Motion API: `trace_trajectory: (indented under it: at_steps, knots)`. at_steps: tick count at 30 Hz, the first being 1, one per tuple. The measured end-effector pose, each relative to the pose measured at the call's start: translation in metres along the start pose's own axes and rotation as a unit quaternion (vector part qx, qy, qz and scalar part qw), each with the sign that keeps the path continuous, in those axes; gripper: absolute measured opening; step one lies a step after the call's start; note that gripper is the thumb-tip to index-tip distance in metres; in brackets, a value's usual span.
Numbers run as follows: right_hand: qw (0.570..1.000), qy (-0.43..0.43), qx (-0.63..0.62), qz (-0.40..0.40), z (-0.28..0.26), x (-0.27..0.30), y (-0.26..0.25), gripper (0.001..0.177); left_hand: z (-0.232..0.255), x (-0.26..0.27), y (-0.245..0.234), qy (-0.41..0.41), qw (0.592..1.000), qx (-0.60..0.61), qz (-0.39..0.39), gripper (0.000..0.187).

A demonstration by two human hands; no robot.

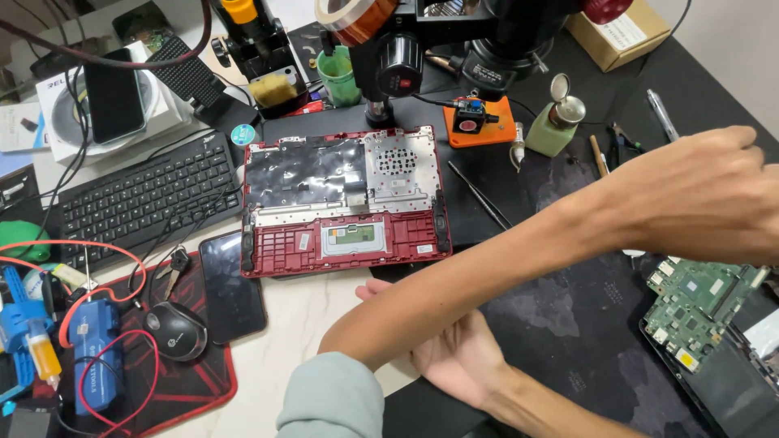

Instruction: The person disassembles a red laptop, removing the back cover and separating the screen assembly. They then use a screwdriver to remove screws from the laptop's base and clean the motherboard with a cloth.

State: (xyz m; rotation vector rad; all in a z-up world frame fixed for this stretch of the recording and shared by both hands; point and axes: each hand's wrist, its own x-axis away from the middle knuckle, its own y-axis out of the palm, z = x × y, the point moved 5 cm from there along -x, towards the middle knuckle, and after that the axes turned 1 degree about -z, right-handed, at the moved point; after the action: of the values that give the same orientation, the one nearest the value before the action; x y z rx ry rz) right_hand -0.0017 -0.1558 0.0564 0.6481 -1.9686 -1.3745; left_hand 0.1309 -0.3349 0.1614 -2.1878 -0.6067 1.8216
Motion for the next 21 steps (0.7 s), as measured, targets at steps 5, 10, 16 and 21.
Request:
trace_trajectory:
  at_steps: [5,10,16,21]
  knots:
    - [0.999,-0.037,0.008,0.034,-0.032,0.013,0.011,0.069,0.000,-0.001,-0.023,-0.031,0.998,0.031,0.044,0.056]
    - [0.962,-0.121,0.002,0.246,-0.079,0.035,0.033,0.079,-0.002,0.012,-0.017,-0.063,0.996,-0.042,0.049,0.073]
    - [0.947,-0.284,-0.009,0.150,-0.169,0.081,-0.032,0.068,-0.014,0.052,0.008,-0.096,0.994,-0.044,0.021,0.063]
    - [0.924,-0.372,-0.076,0.044,-0.227,0.121,-0.038,0.039,-0.031,0.071,0.016,-0.239,0.966,0.005,-0.101,0.035]
